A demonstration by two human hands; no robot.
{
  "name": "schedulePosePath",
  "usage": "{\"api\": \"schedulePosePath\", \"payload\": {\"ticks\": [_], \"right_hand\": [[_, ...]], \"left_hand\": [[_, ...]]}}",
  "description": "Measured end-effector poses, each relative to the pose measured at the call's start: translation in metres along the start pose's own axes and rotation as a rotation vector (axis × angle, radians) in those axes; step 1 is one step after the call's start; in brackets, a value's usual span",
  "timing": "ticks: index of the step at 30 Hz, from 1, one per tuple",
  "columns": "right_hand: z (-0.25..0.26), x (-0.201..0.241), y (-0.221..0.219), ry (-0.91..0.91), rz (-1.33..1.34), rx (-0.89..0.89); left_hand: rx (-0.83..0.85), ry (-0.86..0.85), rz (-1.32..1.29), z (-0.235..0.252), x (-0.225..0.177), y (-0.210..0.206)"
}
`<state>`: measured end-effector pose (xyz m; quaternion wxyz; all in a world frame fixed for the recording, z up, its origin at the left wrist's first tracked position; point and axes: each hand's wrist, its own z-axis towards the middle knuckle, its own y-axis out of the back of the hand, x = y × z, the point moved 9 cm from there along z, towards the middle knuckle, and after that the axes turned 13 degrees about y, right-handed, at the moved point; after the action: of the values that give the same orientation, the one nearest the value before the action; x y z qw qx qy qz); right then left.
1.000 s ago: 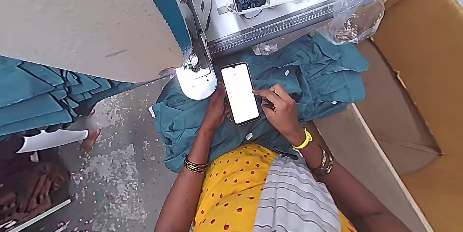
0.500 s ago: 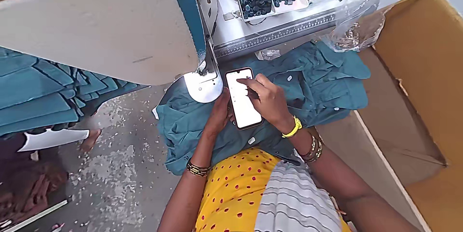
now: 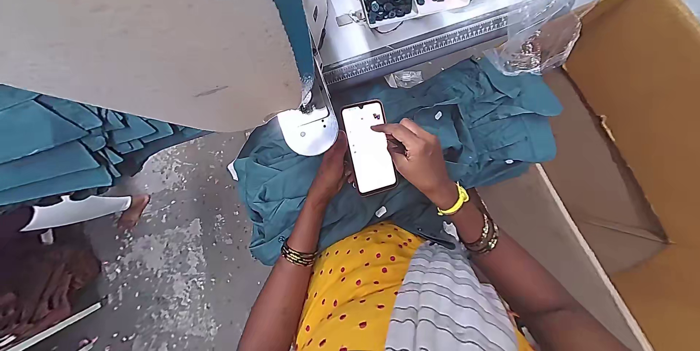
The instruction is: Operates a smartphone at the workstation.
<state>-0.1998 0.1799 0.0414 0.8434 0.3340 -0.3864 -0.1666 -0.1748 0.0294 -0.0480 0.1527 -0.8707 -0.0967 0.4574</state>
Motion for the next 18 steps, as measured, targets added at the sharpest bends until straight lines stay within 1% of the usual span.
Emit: {"api": "schedulePosePath", "payload": {"ticks": [6,12,15,18], "right_hand": [[0.018,0.016,-0.007,0.116,-0.09,0.008],[0.036,0.029,-0.017,0.189,-0.129,0.023],[0.039,0.028,-0.023,0.187,-0.138,0.052],[0.038,0.025,-0.011,0.132,-0.089,-0.019]], "left_hand": [[-0.019,0.023,0.0,0.002,0.002,0.002],[-0.035,0.017,0.002,0.001,0.0,0.002],[-0.05,0.03,0.0,0.001,0.002,0.002],[-0.043,0.02,-0.003,0.001,0.001,0.003]]}}
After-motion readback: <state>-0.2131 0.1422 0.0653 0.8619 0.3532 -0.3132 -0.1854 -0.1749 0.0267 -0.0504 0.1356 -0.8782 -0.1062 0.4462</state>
